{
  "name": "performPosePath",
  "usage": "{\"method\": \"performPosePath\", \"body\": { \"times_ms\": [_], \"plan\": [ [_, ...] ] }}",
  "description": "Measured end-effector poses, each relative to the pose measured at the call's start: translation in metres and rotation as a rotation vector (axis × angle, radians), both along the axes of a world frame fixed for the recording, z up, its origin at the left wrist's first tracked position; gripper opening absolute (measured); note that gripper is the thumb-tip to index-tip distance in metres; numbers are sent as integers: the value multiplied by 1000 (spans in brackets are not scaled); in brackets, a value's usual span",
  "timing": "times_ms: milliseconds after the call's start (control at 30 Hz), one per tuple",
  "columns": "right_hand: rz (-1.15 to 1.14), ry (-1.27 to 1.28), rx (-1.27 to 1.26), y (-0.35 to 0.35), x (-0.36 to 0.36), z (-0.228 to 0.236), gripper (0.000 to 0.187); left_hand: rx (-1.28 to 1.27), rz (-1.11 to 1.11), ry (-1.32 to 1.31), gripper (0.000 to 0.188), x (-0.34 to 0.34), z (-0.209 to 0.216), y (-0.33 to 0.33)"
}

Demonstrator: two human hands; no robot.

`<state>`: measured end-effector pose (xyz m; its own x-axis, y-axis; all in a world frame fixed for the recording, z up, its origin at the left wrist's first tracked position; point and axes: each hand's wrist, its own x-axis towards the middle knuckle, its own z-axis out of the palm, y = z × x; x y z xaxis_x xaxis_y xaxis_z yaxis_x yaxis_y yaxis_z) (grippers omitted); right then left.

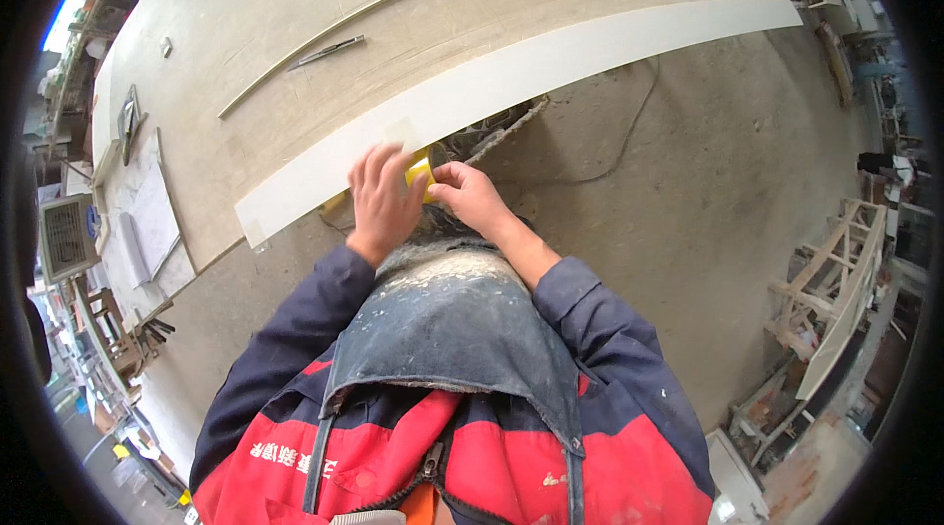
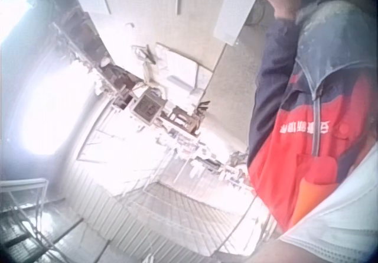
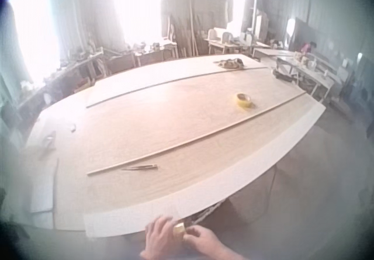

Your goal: The person applies yellow masking tape along the edges of a large white board, then uses a utility knife to trim the tape. They also handle a thin wooden strip, positioning it on the board and securing it with additional tape.

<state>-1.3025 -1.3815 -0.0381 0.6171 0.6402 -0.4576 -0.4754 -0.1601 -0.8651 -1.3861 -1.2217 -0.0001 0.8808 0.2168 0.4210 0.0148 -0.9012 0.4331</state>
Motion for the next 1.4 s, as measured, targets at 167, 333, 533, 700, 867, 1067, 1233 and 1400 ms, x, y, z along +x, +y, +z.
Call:
{"method": "performPosePath", "body": {
  "times_ms": [167, 333, 533, 700, 867, 1067, 1233, 1400],
  "plan": [
    [-69, -143, -147, -15, 29, 20, 20, -917, 275, 428, 45, -47, -15, -14],
    [213, -686, -317, 29, 82, 95, 26, -1079, 341, 203, 57, -15, -25, -29],
    [550, -1521, -298, 164, 151, 60, 34, -1262, 507, 66, 61, 8, -45, -55],
    [710, -1746, -387, 247, 158, 43, 36, -1316, 743, -205, 65, 11, -64, -82],
    [804, -1592, -338, 249, 172, 46, 27, -1301, 786, -62, 73, 11, -32, -80],
    [977, -1020, -163, 150, 166, 106, 26, -1264, 778, 122, 50, 13, -41, -76],
    [1132, -1235, -208, 57, 154, 142, 21, -1549, 701, 16, 27, 7, -30, -80],
    [1195, -1424, -225, 24, 135, 131, 15, -1659, 705, 35, 27, 5, -22, -76]
  ]
}}
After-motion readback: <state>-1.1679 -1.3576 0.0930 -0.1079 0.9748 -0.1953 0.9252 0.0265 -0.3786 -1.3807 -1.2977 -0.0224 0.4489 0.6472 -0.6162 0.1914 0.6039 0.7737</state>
